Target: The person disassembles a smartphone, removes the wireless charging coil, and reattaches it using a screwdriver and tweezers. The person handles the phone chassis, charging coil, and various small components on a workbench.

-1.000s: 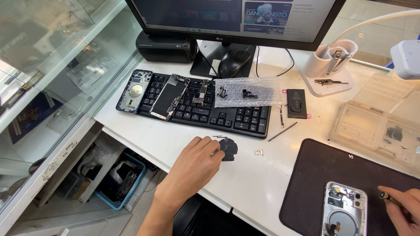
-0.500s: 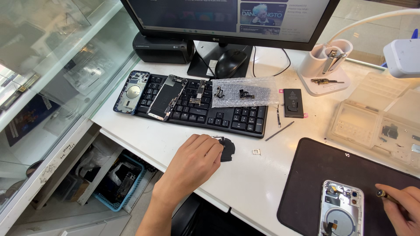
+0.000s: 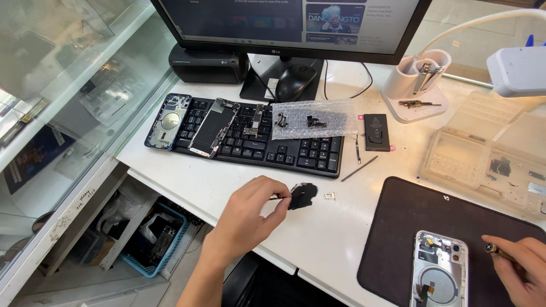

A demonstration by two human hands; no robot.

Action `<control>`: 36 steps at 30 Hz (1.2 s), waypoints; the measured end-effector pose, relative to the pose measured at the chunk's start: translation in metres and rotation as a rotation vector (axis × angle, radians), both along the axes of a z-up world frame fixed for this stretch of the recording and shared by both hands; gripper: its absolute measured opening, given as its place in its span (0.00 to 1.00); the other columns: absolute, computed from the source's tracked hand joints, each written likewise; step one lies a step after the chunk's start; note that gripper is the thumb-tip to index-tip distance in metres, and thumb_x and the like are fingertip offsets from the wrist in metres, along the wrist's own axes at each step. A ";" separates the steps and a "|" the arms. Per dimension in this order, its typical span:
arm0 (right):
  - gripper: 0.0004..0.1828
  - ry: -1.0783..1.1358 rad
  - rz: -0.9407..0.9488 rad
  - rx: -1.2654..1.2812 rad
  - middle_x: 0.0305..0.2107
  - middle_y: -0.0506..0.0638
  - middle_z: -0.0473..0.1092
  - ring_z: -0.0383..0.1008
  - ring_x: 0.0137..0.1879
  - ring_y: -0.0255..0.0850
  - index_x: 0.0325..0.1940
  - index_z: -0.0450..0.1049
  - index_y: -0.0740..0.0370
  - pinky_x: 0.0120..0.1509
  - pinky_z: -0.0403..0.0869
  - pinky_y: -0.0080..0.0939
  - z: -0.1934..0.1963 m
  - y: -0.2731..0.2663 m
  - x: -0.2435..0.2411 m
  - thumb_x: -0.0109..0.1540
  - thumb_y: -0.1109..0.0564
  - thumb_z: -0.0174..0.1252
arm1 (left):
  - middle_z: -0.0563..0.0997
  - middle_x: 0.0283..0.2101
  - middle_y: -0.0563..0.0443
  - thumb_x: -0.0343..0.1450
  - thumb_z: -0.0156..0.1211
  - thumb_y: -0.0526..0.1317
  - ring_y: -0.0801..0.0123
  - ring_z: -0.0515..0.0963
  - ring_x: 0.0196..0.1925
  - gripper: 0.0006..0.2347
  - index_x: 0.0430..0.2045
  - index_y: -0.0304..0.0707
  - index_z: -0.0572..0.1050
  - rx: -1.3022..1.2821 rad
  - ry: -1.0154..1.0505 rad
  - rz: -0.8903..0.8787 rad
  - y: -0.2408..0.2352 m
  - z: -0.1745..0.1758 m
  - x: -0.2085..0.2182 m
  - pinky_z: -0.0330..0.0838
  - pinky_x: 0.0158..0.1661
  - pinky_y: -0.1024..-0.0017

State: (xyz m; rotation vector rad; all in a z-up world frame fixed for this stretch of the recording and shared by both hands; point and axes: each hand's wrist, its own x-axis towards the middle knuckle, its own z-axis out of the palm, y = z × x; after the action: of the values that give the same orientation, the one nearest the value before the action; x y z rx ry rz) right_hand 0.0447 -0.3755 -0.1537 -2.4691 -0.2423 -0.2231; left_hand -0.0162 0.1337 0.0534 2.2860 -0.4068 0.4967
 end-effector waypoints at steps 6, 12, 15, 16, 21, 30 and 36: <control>0.15 0.079 0.007 0.092 0.24 0.51 0.70 0.67 0.24 0.34 0.49 0.85 0.62 0.24 0.64 0.32 0.071 0.047 -0.021 0.59 0.69 0.64 | 0.83 0.44 0.45 0.72 0.59 0.29 0.68 0.81 0.48 0.01 0.32 0.33 0.73 -0.672 0.380 -0.229 -0.021 -0.008 0.003 0.74 0.52 0.69; 0.16 0.062 0.342 0.250 0.36 0.44 0.75 0.76 0.33 0.28 0.47 0.84 0.57 0.30 0.72 0.26 0.159 0.103 -0.034 0.55 0.61 0.68 | 0.84 0.42 0.41 0.76 0.53 0.33 0.67 0.80 0.41 0.02 0.34 0.34 0.72 -1.074 0.790 -0.395 -0.061 -0.032 0.010 0.71 0.47 0.70; 0.17 0.269 0.388 0.442 0.41 0.47 0.75 0.76 0.31 0.30 0.50 0.82 0.62 0.28 0.75 0.27 0.185 0.124 -0.031 0.56 0.61 0.68 | 0.85 0.39 0.41 0.76 0.53 0.35 0.68 0.80 0.39 0.03 0.34 0.35 0.71 -1.104 0.897 -0.443 -0.083 -0.040 0.008 0.70 0.43 0.72; 0.16 0.364 0.356 0.477 0.42 0.46 0.75 0.74 0.28 0.30 0.51 0.83 0.62 0.27 0.74 0.29 0.189 0.131 -0.028 0.58 0.60 0.67 | 0.85 0.39 0.42 0.76 0.53 0.35 0.69 0.80 0.39 0.03 0.33 0.35 0.72 -1.076 0.894 -0.459 -0.089 -0.042 0.008 0.70 0.44 0.73; 0.16 0.752 0.153 0.617 0.29 0.48 0.75 0.67 0.23 0.30 0.54 0.81 0.61 0.26 0.71 0.34 0.189 0.151 -0.013 0.62 0.57 0.64 | 0.80 0.34 0.49 0.76 0.56 0.36 0.71 0.79 0.39 0.04 0.35 0.34 0.72 -1.020 0.914 -0.512 -0.105 -0.049 0.012 0.70 0.46 0.73; 0.19 0.874 0.467 0.913 0.32 0.46 0.80 0.71 0.32 0.27 0.54 0.80 0.69 0.33 0.68 0.28 0.172 0.147 -0.013 0.62 0.56 0.63 | 0.75 0.32 0.51 0.76 0.57 0.37 0.72 0.76 0.36 0.05 0.35 0.34 0.70 -1.262 1.005 -0.729 -0.107 -0.054 0.017 0.72 0.44 0.71; 0.14 0.960 0.287 0.863 0.18 0.42 0.68 0.55 0.19 0.25 0.46 0.82 0.67 0.20 0.52 0.28 0.174 0.146 -0.021 0.61 0.56 0.65 | 0.75 0.31 0.55 0.75 0.56 0.37 0.76 0.73 0.35 0.05 0.35 0.34 0.70 -1.240 1.034 -0.596 -0.109 -0.059 0.014 0.70 0.41 0.73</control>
State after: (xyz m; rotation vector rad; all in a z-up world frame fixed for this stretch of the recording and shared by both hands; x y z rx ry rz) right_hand 0.0238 -0.2294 0.0202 -1.4337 -0.0479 0.8020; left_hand -0.0025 0.0247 -0.0055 0.8920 -0.1296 -0.6133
